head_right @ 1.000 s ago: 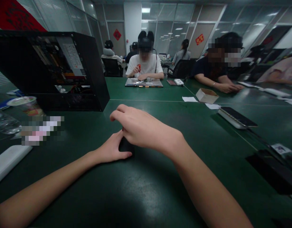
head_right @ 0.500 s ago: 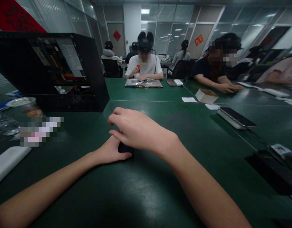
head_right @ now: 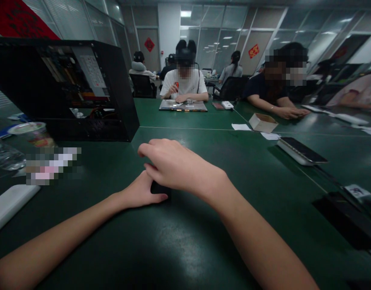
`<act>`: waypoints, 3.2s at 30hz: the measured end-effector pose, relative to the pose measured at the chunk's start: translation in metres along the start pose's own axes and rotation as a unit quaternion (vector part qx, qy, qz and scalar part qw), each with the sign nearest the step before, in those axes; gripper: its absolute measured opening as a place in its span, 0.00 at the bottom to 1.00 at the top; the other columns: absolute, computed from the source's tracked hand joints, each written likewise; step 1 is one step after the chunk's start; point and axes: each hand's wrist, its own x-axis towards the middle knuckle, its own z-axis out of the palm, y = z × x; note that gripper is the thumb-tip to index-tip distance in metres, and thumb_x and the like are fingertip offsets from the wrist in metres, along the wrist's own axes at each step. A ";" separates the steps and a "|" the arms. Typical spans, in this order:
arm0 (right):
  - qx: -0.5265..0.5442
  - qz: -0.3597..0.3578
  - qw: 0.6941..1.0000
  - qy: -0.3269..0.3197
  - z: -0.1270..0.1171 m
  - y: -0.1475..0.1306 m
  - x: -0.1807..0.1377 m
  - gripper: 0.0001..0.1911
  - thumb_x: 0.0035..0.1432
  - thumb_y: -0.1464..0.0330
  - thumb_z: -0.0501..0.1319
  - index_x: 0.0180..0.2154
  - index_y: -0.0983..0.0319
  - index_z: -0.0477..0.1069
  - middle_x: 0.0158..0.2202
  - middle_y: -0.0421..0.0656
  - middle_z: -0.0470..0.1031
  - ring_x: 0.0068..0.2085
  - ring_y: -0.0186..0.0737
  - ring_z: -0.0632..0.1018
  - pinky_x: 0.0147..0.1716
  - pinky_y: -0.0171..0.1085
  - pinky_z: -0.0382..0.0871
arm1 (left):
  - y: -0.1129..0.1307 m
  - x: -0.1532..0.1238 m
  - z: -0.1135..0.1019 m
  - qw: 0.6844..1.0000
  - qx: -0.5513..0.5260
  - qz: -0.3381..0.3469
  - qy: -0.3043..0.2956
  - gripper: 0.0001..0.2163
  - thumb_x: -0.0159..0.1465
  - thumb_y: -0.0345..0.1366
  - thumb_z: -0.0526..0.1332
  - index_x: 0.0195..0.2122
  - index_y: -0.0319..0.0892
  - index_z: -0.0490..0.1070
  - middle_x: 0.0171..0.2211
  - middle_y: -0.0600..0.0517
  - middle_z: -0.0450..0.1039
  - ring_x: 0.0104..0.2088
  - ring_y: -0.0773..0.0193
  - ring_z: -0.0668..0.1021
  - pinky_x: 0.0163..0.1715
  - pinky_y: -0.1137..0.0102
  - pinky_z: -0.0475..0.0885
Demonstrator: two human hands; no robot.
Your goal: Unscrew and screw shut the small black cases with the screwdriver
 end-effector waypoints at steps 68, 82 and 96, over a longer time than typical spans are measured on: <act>-0.043 0.016 0.998 -0.047 -0.008 0.001 -0.009 0.11 0.67 0.70 0.59 0.51 0.62 0.71 0.47 0.46 0.78 0.44 0.42 0.77 0.35 0.36 0.62 | -0.002 0.001 0.000 0.999 0.029 0.017 -0.005 0.38 0.54 0.50 0.73 0.62 0.43 0.62 0.61 0.41 0.69 0.59 0.38 0.72 0.60 0.47 0.66; -0.092 0.048 0.994 -0.041 -0.007 -0.001 -0.004 0.11 0.67 0.69 0.60 0.50 0.62 0.73 0.43 0.47 0.81 0.43 0.46 0.81 0.34 0.37 0.62 | -0.003 0.001 0.001 0.999 0.040 0.011 -0.008 0.37 0.55 0.50 0.73 0.61 0.41 0.62 0.58 0.41 0.71 0.56 0.40 0.75 0.57 0.49 0.69; -0.052 -0.001 0.997 -0.059 -0.009 0.001 -0.011 0.07 0.65 0.74 0.57 0.43 0.62 0.73 0.43 0.45 0.74 0.36 0.38 0.74 0.30 0.37 0.54 | -0.003 -0.002 0.000 0.996 0.086 0.013 -0.007 0.42 0.55 0.56 0.71 0.65 0.41 0.58 0.57 0.39 0.70 0.54 0.40 0.75 0.53 0.48 0.71</act>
